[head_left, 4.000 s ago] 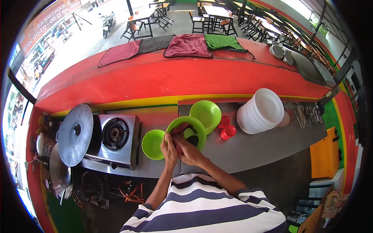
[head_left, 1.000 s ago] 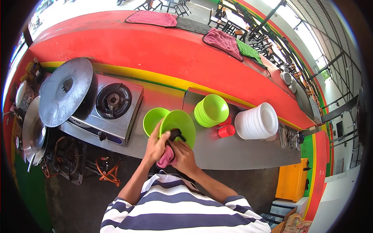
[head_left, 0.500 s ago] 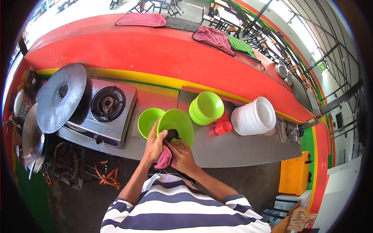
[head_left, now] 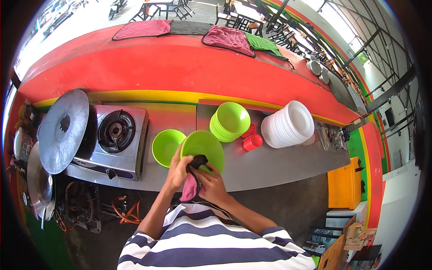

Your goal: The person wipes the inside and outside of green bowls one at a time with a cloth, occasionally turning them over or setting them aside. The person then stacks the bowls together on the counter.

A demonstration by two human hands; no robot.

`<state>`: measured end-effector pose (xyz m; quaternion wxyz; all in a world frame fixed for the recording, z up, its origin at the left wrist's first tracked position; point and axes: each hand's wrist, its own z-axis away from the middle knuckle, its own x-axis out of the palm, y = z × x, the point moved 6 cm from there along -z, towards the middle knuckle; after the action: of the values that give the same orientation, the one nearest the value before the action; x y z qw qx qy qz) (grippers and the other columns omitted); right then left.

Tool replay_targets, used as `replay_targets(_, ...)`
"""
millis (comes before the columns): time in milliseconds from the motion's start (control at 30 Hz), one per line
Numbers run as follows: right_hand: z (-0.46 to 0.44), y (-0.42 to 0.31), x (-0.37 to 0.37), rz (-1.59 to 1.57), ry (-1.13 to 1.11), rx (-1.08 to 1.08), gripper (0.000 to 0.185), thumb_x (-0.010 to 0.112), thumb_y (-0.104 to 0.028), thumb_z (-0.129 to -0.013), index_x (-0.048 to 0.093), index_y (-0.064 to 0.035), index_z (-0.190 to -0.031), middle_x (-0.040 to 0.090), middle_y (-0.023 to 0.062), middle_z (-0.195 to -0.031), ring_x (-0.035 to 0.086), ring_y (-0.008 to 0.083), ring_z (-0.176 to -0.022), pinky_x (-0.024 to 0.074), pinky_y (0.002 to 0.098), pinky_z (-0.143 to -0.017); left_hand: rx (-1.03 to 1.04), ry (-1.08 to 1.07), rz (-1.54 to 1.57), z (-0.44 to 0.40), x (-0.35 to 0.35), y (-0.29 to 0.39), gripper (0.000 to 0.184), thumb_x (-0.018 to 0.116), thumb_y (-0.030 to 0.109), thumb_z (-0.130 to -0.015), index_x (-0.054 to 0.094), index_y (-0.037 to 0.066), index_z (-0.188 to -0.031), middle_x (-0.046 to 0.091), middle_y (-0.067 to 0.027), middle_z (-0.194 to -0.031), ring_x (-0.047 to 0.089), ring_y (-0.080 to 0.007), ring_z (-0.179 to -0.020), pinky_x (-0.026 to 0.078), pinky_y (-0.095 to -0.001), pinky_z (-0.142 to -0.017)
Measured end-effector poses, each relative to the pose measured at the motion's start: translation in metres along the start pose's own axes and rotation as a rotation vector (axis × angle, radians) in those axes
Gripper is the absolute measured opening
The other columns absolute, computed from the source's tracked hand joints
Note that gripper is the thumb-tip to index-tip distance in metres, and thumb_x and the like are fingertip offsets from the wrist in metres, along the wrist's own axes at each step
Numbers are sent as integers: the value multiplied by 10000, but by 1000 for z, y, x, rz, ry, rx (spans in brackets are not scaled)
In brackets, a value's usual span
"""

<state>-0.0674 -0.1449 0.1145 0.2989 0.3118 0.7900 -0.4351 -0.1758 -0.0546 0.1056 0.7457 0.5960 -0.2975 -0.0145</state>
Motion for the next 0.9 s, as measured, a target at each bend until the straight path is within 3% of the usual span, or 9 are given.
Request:
replay_targets(167,10,27,-9,123,-101,-56,647,795,-94,-624,685,-172,-1256,685,9,-1276,662,213,-1115,254,672,-1139,6,61,-147,-4,-23,2,675,522,188,-852,426,-30,-1483,563,-149,-1379,507,-237,-1279,340,-322,-1111)
replay_targets(300,-8,14,-25,-102,-19,-52,642,791,-52,-569,698,-133,-1199,727,50,-1141,683,243,-1022,363,549,-1128,-35,107,-63,-5,-23,8,635,500,415,-978,478,-14,-1446,606,-98,-1219,569,-189,-1118,438,-301,-947)
replay_targets(433,-5,19,-36,-546,105,208,546,796,-55,-732,630,-80,-1252,728,71,-1064,676,230,-1002,412,410,-1092,-40,180,-101,-3,-36,8,727,395,629,-1024,553,8,-1367,589,-35,-1036,558,-118,-932,447,-274,-767)
replay_targets(533,21,30,-17,-1197,297,635,595,766,-141,-903,464,-63,-1410,622,33,-1259,560,175,-1203,399,355,-1081,100,304,-277,-3,-50,14,652,414,587,-1039,612,26,-1305,596,-7,-986,548,-109,-887,441,-264,-754)
replay_targets(567,24,32,-15,-1290,321,628,618,765,-128,-899,448,-66,-1426,597,31,-1291,535,172,-1237,394,353,-1087,162,335,-324,-3,-50,16,643,421,587,-1038,625,33,-1292,597,-2,-981,545,-106,-877,439,-259,-750)
replay_targets(633,22,27,-19,-1473,374,615,666,763,-103,-892,414,-70,-1458,548,27,-1357,485,165,-1304,384,350,-1100,66,247,65,1,-40,11,541,462,504,-1055,647,30,-1236,643,-26,-1047,576,-89,-873,464,-249,-742)
replay_targets(700,25,34,-16,-1461,407,705,675,761,-86,-887,410,-71,-1464,547,31,-1365,513,170,-1280,385,352,-1105,22,256,329,0,-41,-3,523,449,462,-1071,643,-1,-1216,692,-80,-1110,645,-106,-948,517,-273,-805)
replay_targets(800,17,40,-26,-1350,384,708,622,754,-85,-888,438,-58,-1423,560,40,-1323,544,173,-1225,406,343,-1081,43,317,191,0,-52,-19,444,526,411,-1059,729,30,-953,667,35,-795,527,-18,-642,401,-208,-564)
replay_targets(900,15,43,-37,-993,380,595,469,742,-139,-903,527,-29,-1306,581,60,-1254,555,196,-1177,427,353,-1037,-81,240,-41,6,-39,-19,484,520,410,-1062,740,27,-864,642,45,-688,506,-22,-575,384,-221,-520)
